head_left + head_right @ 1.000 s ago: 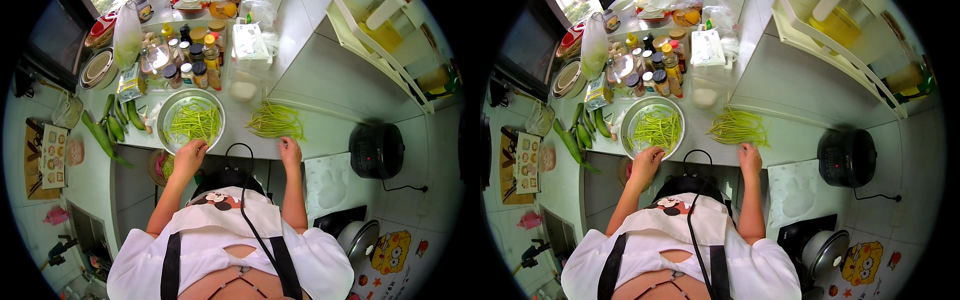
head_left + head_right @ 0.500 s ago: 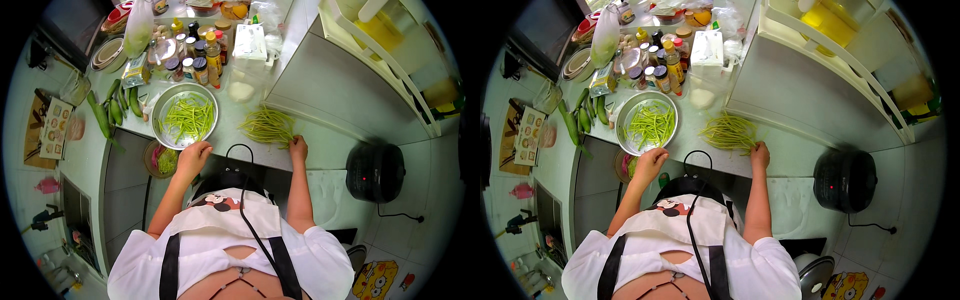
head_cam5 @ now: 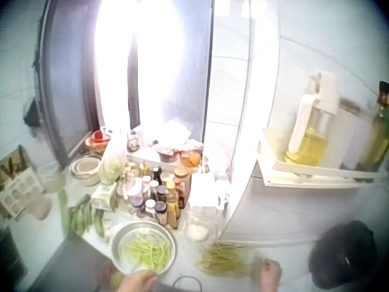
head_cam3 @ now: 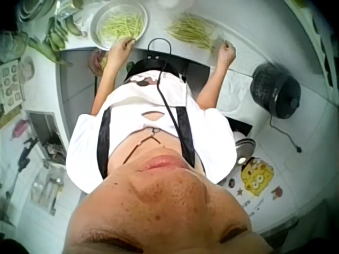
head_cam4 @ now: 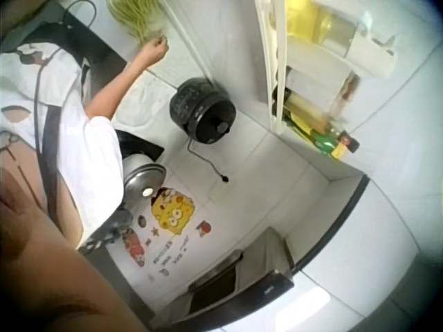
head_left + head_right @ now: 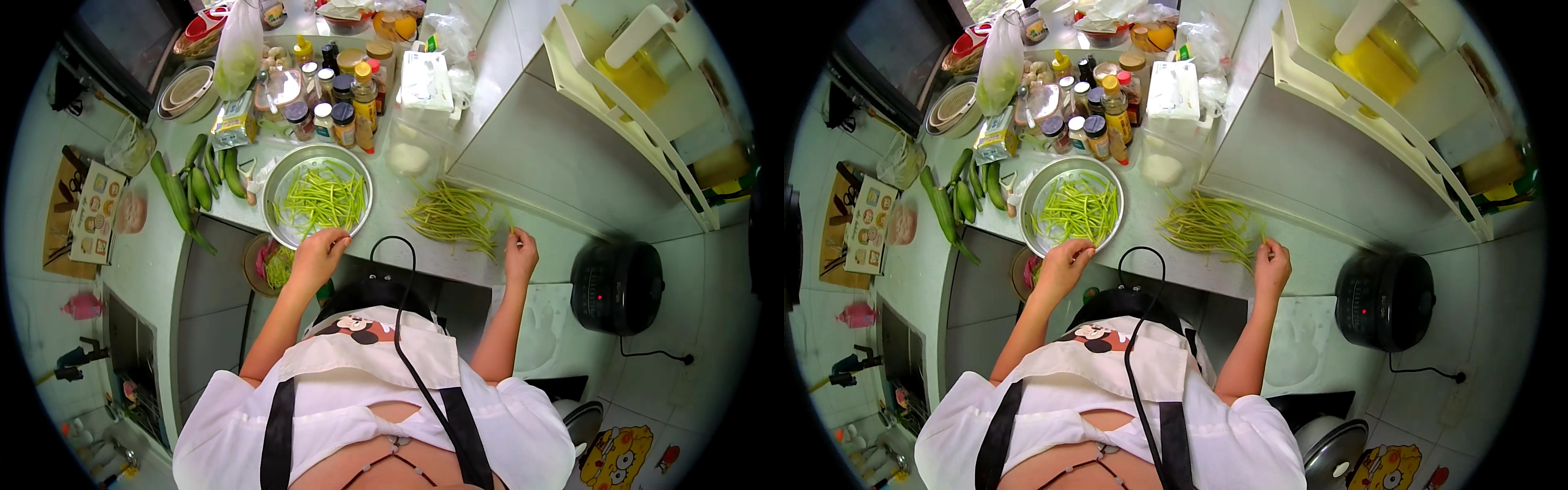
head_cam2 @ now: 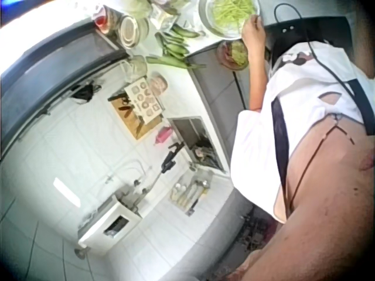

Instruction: The person pulls the string-like fibers from green bean pods by hand and drops the cleaned pods into a bowl.

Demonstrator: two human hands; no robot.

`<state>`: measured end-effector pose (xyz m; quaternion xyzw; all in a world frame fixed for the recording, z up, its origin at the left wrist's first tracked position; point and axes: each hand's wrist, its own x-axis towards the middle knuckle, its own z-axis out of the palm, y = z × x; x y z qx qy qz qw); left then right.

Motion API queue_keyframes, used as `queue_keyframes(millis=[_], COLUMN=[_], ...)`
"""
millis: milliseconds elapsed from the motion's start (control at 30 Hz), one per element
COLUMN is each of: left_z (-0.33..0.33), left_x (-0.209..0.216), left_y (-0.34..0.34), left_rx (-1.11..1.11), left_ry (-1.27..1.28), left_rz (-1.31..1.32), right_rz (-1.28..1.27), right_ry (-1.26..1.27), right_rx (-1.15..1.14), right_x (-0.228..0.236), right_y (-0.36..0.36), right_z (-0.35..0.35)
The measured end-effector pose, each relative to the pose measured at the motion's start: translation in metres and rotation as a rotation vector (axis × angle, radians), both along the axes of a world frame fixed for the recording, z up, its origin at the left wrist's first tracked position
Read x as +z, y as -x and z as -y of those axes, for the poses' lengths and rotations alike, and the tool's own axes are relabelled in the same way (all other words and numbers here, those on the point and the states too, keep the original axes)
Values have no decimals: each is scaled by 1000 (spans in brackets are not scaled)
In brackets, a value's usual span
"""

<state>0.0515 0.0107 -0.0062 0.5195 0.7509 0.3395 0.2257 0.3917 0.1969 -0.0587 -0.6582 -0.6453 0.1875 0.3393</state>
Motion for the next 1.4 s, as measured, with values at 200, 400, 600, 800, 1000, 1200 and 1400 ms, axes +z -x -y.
queue_keyframes(millis=[200, 400, 600, 800, 1000, 1200, 1400], left_z=[-6, -1, 9, 19, 23, 31, 35], left_x=[24, 54, 49, 37, 35, 44, 39], left_y=[17, 34, 62, 81, 96, 112, 135], left_rx=[-14, 54, 53, 98, 74, 17, -72], left_ry=[-122, -287, -399, -336, -273, -394, -265], left_rz=[48, -15, -216, -97, 319, 341, 398], right_rz=[-116, -179, -235, -276, -201, -104, -110], right_ry=[-41, -21, -32, 61, -74, -205, -174], right_rx=[203, 474, 619, 622, 700, 767, 721], right_x=[55, 96, 112, 111, 100, 99, 97], right_y=[72, 154, 197, 222, 247, 269, 287], right_z=[45, 85, 109, 126, 145, 159, 168])
